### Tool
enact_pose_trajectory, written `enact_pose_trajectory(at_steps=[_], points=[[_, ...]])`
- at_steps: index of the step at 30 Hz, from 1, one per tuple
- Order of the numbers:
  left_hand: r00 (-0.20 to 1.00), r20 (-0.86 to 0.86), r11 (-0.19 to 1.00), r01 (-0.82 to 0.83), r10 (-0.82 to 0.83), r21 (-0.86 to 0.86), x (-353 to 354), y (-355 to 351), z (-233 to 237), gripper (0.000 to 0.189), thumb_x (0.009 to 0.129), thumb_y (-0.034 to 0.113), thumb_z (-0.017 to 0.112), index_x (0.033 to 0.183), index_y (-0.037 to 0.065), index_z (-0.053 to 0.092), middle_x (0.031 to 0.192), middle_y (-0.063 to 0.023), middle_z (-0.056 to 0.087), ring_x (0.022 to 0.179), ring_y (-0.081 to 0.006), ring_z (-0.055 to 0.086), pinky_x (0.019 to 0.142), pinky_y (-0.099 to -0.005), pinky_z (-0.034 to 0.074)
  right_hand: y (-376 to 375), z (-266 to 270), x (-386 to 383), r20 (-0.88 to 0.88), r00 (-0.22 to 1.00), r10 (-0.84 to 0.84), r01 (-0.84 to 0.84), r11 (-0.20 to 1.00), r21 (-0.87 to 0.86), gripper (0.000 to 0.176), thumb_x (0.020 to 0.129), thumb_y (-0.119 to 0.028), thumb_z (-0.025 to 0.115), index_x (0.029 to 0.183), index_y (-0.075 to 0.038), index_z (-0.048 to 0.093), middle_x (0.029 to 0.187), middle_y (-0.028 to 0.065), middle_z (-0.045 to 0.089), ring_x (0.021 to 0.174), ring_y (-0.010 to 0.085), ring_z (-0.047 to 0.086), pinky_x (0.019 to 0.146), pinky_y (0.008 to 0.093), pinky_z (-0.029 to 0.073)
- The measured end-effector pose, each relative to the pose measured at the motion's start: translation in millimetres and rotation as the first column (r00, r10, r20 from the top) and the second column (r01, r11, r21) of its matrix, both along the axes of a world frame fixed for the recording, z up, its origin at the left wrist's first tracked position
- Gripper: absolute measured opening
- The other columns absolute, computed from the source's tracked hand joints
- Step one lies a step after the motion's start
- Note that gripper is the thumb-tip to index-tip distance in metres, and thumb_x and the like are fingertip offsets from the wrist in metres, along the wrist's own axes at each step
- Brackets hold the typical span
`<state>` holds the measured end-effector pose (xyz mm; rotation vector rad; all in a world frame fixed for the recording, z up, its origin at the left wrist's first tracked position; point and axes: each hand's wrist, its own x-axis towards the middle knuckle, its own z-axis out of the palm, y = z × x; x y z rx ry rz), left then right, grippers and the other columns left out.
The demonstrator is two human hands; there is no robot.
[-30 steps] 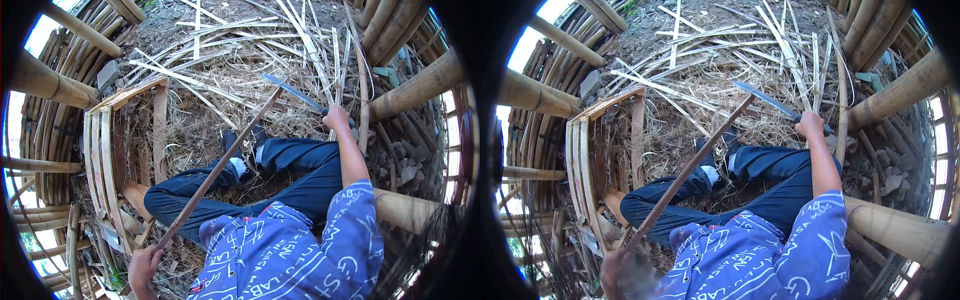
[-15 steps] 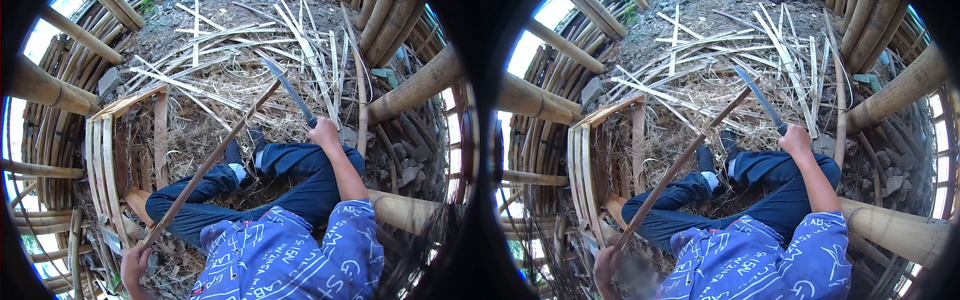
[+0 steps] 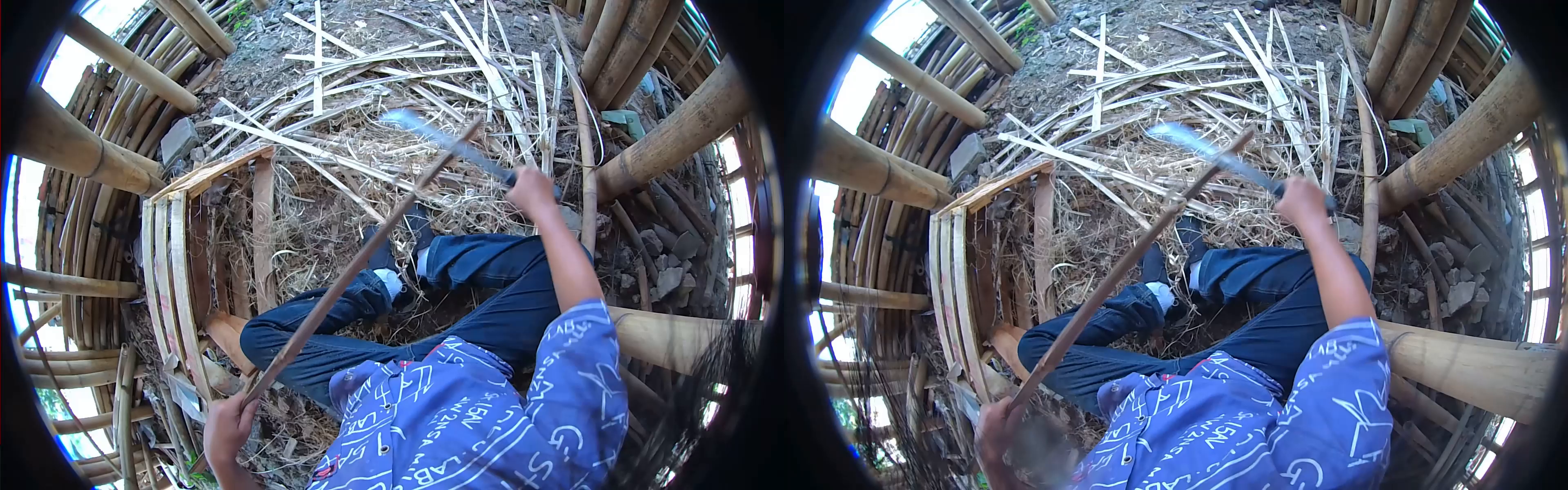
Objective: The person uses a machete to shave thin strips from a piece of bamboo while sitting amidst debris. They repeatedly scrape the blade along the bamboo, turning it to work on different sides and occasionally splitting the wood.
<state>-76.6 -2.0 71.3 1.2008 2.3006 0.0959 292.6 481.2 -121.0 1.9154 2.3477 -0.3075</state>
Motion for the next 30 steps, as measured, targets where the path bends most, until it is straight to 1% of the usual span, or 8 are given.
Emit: enact_pose_trajectory(at_steps=[3, 7, 9, 11, 15, 20, 23, 30], points=[[0.998, 0.021, 0.998, 0.065, -0.064, -0.017, 15, -4, 9, 0.019, 0.086, 0.017, 0.065, 0.078, -0.001, 0.062, 0.058, -0.0207, 0.054, 0.057, -0.0405, 0.055, 0.054, -0.0435, 0.043, 49, -2, 35, 0.042, 0.946, -0.322, 0.32, 0.947, 0.037, 0.039, 0.074, -0.027, 0.067, 0.102, 0.0, 0.068, 0.102, 0.0222, 0.069, 0.095, 0.0355, 0.068, 0.081, 0.0442, 0.055], [0.989, 0.143, 0.996, -0.041, 0.028, 0.084, 7, -6, 0, 0.017, 0.085, 0.015, 0.064, 0.077, 0.0, 0.062, 0.057, -0.0197, 0.053, 0.051, -0.0366, 0.054, 0.05, -0.0409, 0.043, 42, -10, 48, -0.018, 0.948, -0.318, 0.318, 0.947, 0.034, 0.032, 0.075, -0.02, 0.062, 0.097, 0.001, 0.069, 0.102, 0.0249, 0.068, 0.099, 0.0376, 0.066, 0.085, 0.0444, 0.053], [0.984, 0.173, 0.995, -0.053, 0.038, 0.082, -6, -8, -10, 0.018, 0.088, 0.013, 0.062, 0.076, -0.001, 0.061, 0.054, -0.0126, 0.053, 0.045, -0.0244, 0.053, 0.046, -0.0358, 0.041, 22, -18, 50, -0.021, 0.958, -0.286, 0.286, 0.958, 0.018, 0.03, 0.073, -0.021, 0.062, 0.092, 0.001, 0.07, 0.098, 0.0258, 0.068, 0.097, 0.0397, 0.065, 0.084, 0.0456, 0.052], [0.869, 0.327, 0.914, -0.404, 0.372, 0.034, -11, 2, -9, 0.019, 0.089, 0.013, 0.062, 0.076, -0.001, 0.059, 0.053, -0.0037, 0.052, 0.047, -0.0125, 0.05, 0.045, -0.0297, 0.04, 0, -25, 46, -0.027, 0.973, -0.228, 0.229, 0.973, 0.02, 0.031, 0.072, -0.024, 0.064, 0.09, 0.001, 0.07, 0.093, 0.0257, 0.068, 0.092, 0.0412, 0.066, 0.081, 0.0466, 0.053], [0.704, 0.461, 0.767, -0.637, 0.54, 0.075, -11, 38, -7, 0.019, 0.089, 0.013, 0.064, 0.077, 0.0, 0.06, 0.057, 0.0019, 0.052, 0.05, -0.0064, 0.05, 0.045, -0.025, 0.039, -29, -15, 19, -0.175, 0.97, -0.166, 0.164, 0.986, -0.023, 0.025, 0.067, -0.018, 0.06, 0.082, -0.001, 0.069, 0.085, 0.0252, 0.067, 0.085, 0.0423, 0.065, 0.076, 0.0475, 0.052], [0.968, 0.086, 0.938, -0.25, 0.236, 0.239, -21, 61, -53, 0.032, 0.076, 0.022, 0.075, 0.084, -0.006, 0.061, 0.061, -0.0126, 0.057, 0.055, -0.0206, 0.058, 0.055, -0.0367, 0.046, -55, -29, -8, -0.522, 0.846, -0.108, 0.097, 0.994, -0.049, 0.016, 0.066, -0.016, 0.063, 0.071, 0.0, 0.063, 0.066, 0.0203, 0.063, 0.063, 0.0353, 0.063, 0.06, 0.0437, 0.048], [0.965, 0.146, 0.909, -0.255, 0.218, 0.328, -10, 72, -81, 0.039, 0.073, 0.028, 0.075, 0.086, -0.005, 0.06, 0.068, -0.0213, 0.06, 0.067, -0.0357, 0.063, 0.064, -0.0434, 0.047, -85, -33, -36, -0.719, 0.665, -0.203, 0.103, 0.978, -0.18, 0.014, 0.069, -0.01, 0.063, 0.063, 0.001, 0.056, 0.056, 0.0106, 0.057, 0.05, 0.0178, 0.052, 0.052, 0.0366, 0.041], [0.98, 0.153, 0.979, -0.148, 0.126, 0.139, 15, 74, -140, 0.038, 0.073, 0.025, 0.073, 0.091, -0.001, 0.053, 0.079, -0.0265, 0.06, 0.084, -0.0465, 0.059, 0.07, -0.0481, 0.046, -169, -29, -94, -0.868, 0.457, -0.195, -0.151, 0.944, -0.292, 0.011, 0.069, -0.007, 0.062, 0.065, 0.0, 0.055, 0.056, 0.0021, 0.053, 0.054, 0.0098, 0.046, 0.051, 0.0315, 0.04]])
